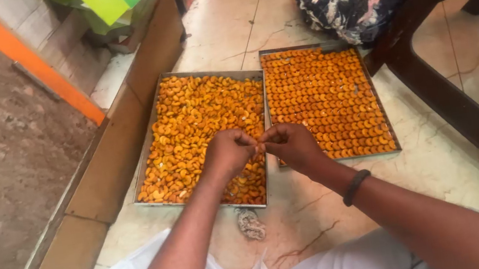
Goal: Sorting and arranging small orange food items (possibly cashews or pastries) on metal trays.
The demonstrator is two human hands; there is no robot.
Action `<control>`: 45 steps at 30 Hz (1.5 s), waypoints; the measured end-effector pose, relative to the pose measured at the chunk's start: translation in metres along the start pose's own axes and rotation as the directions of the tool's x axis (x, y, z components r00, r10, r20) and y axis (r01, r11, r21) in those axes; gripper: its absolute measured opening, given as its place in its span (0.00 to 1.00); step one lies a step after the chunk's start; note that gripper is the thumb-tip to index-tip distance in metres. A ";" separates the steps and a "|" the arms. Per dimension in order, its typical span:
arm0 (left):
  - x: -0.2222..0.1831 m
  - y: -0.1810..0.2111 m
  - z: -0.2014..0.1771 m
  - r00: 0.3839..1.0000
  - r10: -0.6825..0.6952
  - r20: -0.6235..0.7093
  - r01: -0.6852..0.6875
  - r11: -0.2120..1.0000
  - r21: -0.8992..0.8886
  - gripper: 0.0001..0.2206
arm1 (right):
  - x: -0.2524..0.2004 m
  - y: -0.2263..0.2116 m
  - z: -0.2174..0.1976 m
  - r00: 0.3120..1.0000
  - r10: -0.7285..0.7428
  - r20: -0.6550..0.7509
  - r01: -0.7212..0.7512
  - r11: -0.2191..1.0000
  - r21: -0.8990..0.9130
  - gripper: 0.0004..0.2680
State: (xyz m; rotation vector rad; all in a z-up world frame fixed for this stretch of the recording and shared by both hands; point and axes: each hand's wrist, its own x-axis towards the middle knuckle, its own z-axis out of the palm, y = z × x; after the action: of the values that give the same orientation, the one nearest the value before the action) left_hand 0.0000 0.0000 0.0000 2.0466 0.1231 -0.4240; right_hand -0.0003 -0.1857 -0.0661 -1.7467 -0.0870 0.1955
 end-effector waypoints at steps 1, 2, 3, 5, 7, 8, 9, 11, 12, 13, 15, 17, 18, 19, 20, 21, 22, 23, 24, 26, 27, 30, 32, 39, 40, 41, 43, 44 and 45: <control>0.011 -0.006 0.010 1.000 0.004 0.004 -0.004 1.000 0.005 0.07 | 0.001 0.003 -0.008 1.000 -0.001 -0.007 0.001 1.000 0.003 0.05; 0.022 -0.012 0.020 0.998 0.064 -0.013 -0.064 0.997 -0.031 0.07 | 0.003 0.006 -0.016 1.000 0.002 -0.008 -0.001 0.996 0.091 0.05; 0.033 -0.019 0.032 0.992 0.121 -0.027 -0.123 0.990 -0.068 0.07 | 0.002 0.010 -0.025 1.000 0.009 -0.010 -0.007 0.984 0.176 0.04; 0.039 -0.015 0.052 0.988 0.154 -0.013 -0.154 0.982 -0.113 0.08 | -0.003 0.002 -0.045 0.996 0.084 -0.037 -0.079 0.990 0.114 0.04; 0.043 -0.008 0.069 0.983 0.185 -0.002 -0.183 0.970 -0.158 0.09 | -0.009 -0.009 -0.062 0.985 0.158 -0.067 -0.155 0.986 0.057 0.05; 0.043 -0.003 0.077 0.979 0.203 -0.006 -0.201 0.967 -0.154 0.09 | -0.014 -0.017 -0.069 0.973 0.214 -0.087 -0.211 0.977 0.037 0.04; 0.044 0.002 0.085 0.975 0.222 -0.011 -0.221 0.964 -0.148 0.08 | -0.019 -0.024 -0.077 0.958 0.267 -0.108 -0.266 0.964 0.021 0.04; 0.052 0.003 0.100 0.965 0.260 -0.016 -0.260 0.962 -0.086 0.06 | -0.019 -0.011 -0.091 0.964 0.235 -0.125 -0.238 0.971 -0.011 0.04; 0.055 0.003 0.108 0.955 0.296 -0.027 -0.297 0.955 -0.027 0.03 | -0.019 -0.004 -0.098 0.971 0.200 -0.132 -0.208 0.977 -0.049 0.04; 0.054 0.009 0.113 0.954 0.298 -0.017 -0.299 0.954 -0.025 0.03 | -0.018 0.003 -0.102 0.969 0.204 -0.141 -0.212 0.976 -0.045 0.04; 0.051 0.020 0.122 0.972 0.227 -0.066 -0.219 0.970 0.106 0.04 | -0.014 0.015 -0.111 0.968 0.222 -0.117 -0.217 0.975 0.049 0.03; 0.047 0.026 0.128 0.985 0.172 -0.003 -0.170 0.977 0.127 0.04 | -0.011 0.027 -0.118 0.958 0.252 -0.140 -0.258 0.966 -0.024 0.03; 0.045 0.029 0.130 0.993 0.110 0.052 -0.117 0.982 0.149 0.03 | -0.010 0.033 -0.120 0.947 0.281 -0.158 -0.298 0.950 -0.097 0.03; 0.046 0.026 0.135 0.992 0.113 0.055 -0.120 0.981 0.153 0.03 | -0.011 0.033 -0.123 0.946 0.281 -0.162 -0.298 0.950 -0.093 0.03; 0.047 0.024 0.140 0.984 0.179 0.015 -0.177 0.954 0.242 0.04 | -0.013 0.032 -0.124 0.937 0.311 -0.160 -0.331 0.936 -0.119 0.02; 0.048 0.022 0.145 0.969 0.246 -0.019 -0.227 0.917 0.330 0.04 | -0.014 0.032 -0.126 0.926 0.343 -0.158 -0.365 0.919 -0.146 0.02; 0.046 0.024 0.147 0.969 0.247 -0.016 -0.228 0.915 0.331 0.04 | -0.011 0.043 -0.128 0.925 0.344 -0.161 -0.367 0.919 -0.143 0.02; 0.043 0.026 0.149 0.968 0.249 -0.015 -0.227 0.906 0.358 0.05 | -0.008 0.054 -0.131 0.922 0.355 -0.152 -0.377 0.913 -0.154 0.01; 0.040 0.028 0.151 0.968 0.250 -0.015 -0.226 0.896 0.384 0.05 | -0.005 0.065 -0.133 0.919 0.367 -0.144 -0.388 0.907 -0.166 0.01; 0.048 0.019 0.160 0.965 0.261 -0.012 -0.234 0.884 0.406 0.02 | -0.007 0.062 -0.134 0.900 0.397 -0.180 -0.432 0.867 -0.249 0.01; 0.051 0.013 0.163 0.964 0.266 -0.015 -0.235 0.873 0.428 0.04 | -0.007 0.061 -0.134 0.880 0.425 -0.211 -0.473 0.817 -0.330 0.02; 0.046 0.019 0.161 0.953 0.302 0.026 -0.275 0.826 0.492 0.03 | 0.003 0.087 -0.135 0.891 0.399 -0.218 -0.455 0.786 -0.419 0.01; 0.039 0.026 0.158 0.963 0.270 0.021 -0.246 0.841 0.482 0.03 | -0.002 0.074 -0.132 0.874 0.436 -0.215 -0.486 0.786 -0.382 0.01; 0.048 0.009 0.169 0.932 0.363 0.007 -0.323 0.819 0.475 0.03 | -0.011 0.053 -0.127 0.878 0.428 -0.215 -0.479 0.779 -0.405 0.02; 0.045 0.013 0.167 0.932 0.364 0.007 -0.323 0.818 0.475 0.03 | -0.011 0.054 -0.127 0.878 0.428 -0.215 -0.479 0.779 -0.405 0.02; 0.041 0.016 0.165 0.937 0.349 0.016 -0.311 0.812 0.494 0.03 | -0.012 0.054 -0.126 0.878 0.434 -0.201 -0.478 0.799 -0.364 0.02; 0.038 0.019 0.164 0.942 0.334 0.025 -0.299 0.805 0.512 0.02 | -0.013 0.053 -0.126 0.878 0.440 -0.187 -0.478 0.817 -0.324 0.01; 0.038 0.019 0.165 0.935 0.355 0.017 -0.312 0.799 0.514 0.02 | -0.013 0.051 -0.125 0.872 0.450 -0.195 -0.490 0.801 -0.343 0.02; 0.038 0.018 0.165 0.927 0.375 0.008 -0.325 0.792 0.516 0.02 | -0.013 0.049 -0.124 0.865 0.459 -0.202 -0.502 0.786 -0.362 0.02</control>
State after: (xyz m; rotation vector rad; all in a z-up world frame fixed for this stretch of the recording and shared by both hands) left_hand -0.0003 -0.1551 -0.0702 2.5475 -0.3512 -0.1245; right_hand 0.0073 -0.3171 -0.0912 -2.1689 0.4354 0.4897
